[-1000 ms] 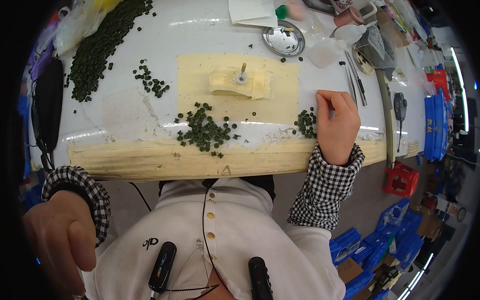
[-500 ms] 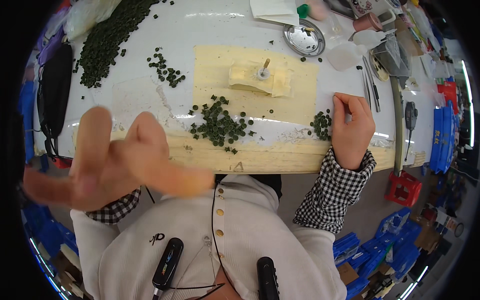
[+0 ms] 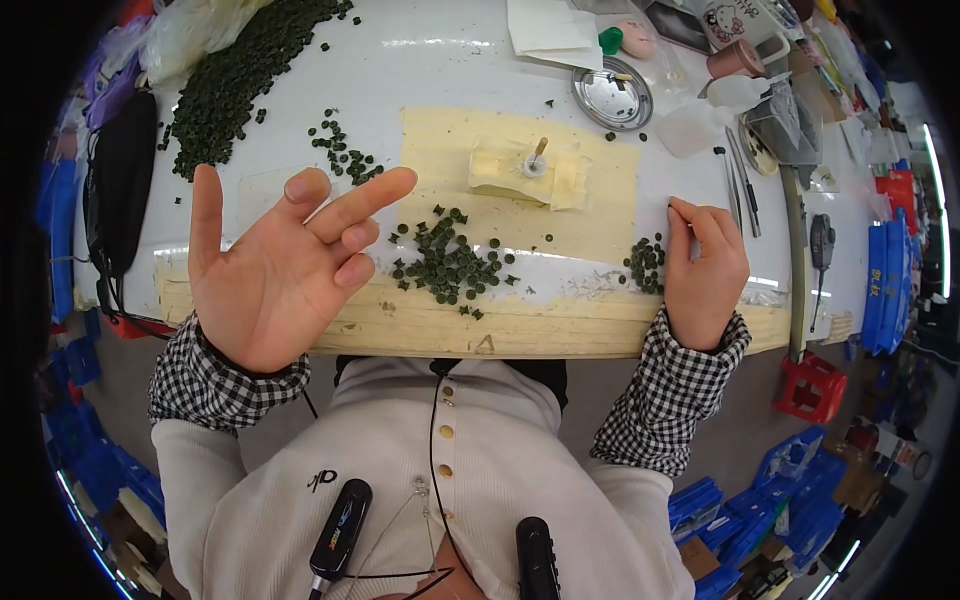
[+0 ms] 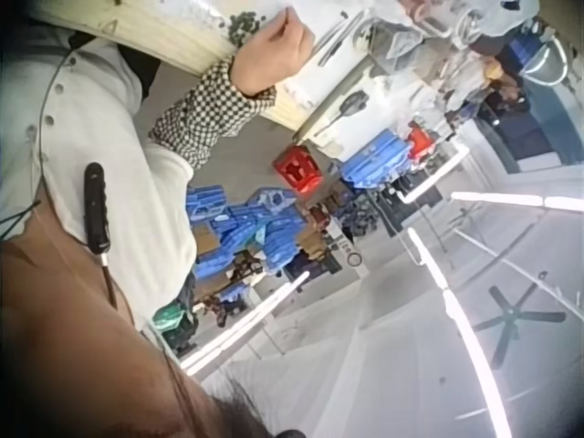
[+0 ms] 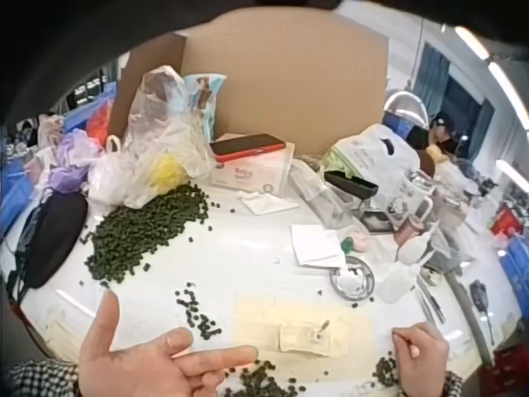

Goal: Assembling small green plastic toy parts at a workbench by hand.

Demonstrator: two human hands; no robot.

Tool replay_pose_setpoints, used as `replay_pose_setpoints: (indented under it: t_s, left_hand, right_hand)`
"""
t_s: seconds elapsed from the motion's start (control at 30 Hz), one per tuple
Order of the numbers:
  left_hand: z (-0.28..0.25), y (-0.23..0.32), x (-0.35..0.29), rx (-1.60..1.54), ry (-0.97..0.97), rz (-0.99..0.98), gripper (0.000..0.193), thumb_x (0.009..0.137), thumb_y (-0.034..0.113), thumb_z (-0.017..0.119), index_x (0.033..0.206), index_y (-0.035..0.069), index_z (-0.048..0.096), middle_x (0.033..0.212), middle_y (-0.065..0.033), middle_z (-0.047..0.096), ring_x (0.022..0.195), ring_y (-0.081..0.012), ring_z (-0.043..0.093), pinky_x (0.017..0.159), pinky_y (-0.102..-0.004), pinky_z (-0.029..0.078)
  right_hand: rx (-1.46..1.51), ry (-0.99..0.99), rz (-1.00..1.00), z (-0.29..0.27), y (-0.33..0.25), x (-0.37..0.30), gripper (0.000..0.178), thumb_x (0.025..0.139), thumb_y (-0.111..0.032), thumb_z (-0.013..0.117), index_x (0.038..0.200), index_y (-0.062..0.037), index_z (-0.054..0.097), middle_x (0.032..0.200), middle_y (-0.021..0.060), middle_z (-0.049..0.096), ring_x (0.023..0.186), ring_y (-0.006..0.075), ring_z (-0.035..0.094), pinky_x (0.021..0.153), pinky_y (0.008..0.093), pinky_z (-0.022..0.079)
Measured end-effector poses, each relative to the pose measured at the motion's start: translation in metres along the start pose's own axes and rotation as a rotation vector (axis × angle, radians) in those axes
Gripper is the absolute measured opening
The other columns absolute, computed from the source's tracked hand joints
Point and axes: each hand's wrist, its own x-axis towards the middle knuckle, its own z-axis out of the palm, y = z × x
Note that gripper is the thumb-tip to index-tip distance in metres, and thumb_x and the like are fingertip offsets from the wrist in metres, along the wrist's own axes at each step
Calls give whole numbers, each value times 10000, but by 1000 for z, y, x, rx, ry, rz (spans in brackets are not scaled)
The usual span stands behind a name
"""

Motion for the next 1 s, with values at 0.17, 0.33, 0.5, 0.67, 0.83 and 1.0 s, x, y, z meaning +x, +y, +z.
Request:
replay_pose_setpoints:
  t_s: [0.17,0.33,0.5,0.67,0.83,1.0]
  left_hand:
    - [-3,-1,0,7,-4,11,660,944,692,287,1110,89,498,1511,-318,232,1164,-271,447,964,-355,385]
    - [4,-1,-2,5,0,-21,685,941,707,252,1127,90,485,1484,-340,266,1373,-389,315,1086,-458,301]
    - [54,-7,-16,62,-304,-25,682,928,728,231,1138,120,457,1440,-377,287,1398,-462,232,1117,-538,213]
    - [76,-4,-32,120,-370,7,679,915,745,234,1163,148,439,1455,-399,207,1409,-488,151,1142,-545,144]
    - [55,-2,-14,71,-325,-47,680,901,763,237,1189,175,421,1470,-422,128,1421,-515,70,1166,-552,75]
    - [6,-4,-6,52,-256,-72,748,898,763,267,1307,156,425,1511,-394,-16,1447,-455,-106,1187,-523,20]
  right_hand:
    - [-7,-3,2,0,-1,1,82,838,5,662,917,18,677,812,100,627,679,211,590,634,306,474]
    - [-4,5,-4,0,0,0,82,839,1,665,918,19,675,815,101,627,677,210,590,630,306,475]
    - [-38,16,-32,-1,-1,1,84,842,-4,668,923,16,675,817,100,626,672,209,591,622,308,476]
    - [-26,-7,-13,4,2,0,69,845,-9,664,910,15,668,831,104,636,676,219,600,623,308,479]
    - [-44,5,6,-2,5,-3,64,847,-10,661,905,15,664,838,104,638,680,224,604,629,313,482]
    - [-36,-4,-11,0,1,1,69,845,-7,660,910,16,665,834,99,633,682,218,601,634,311,481]
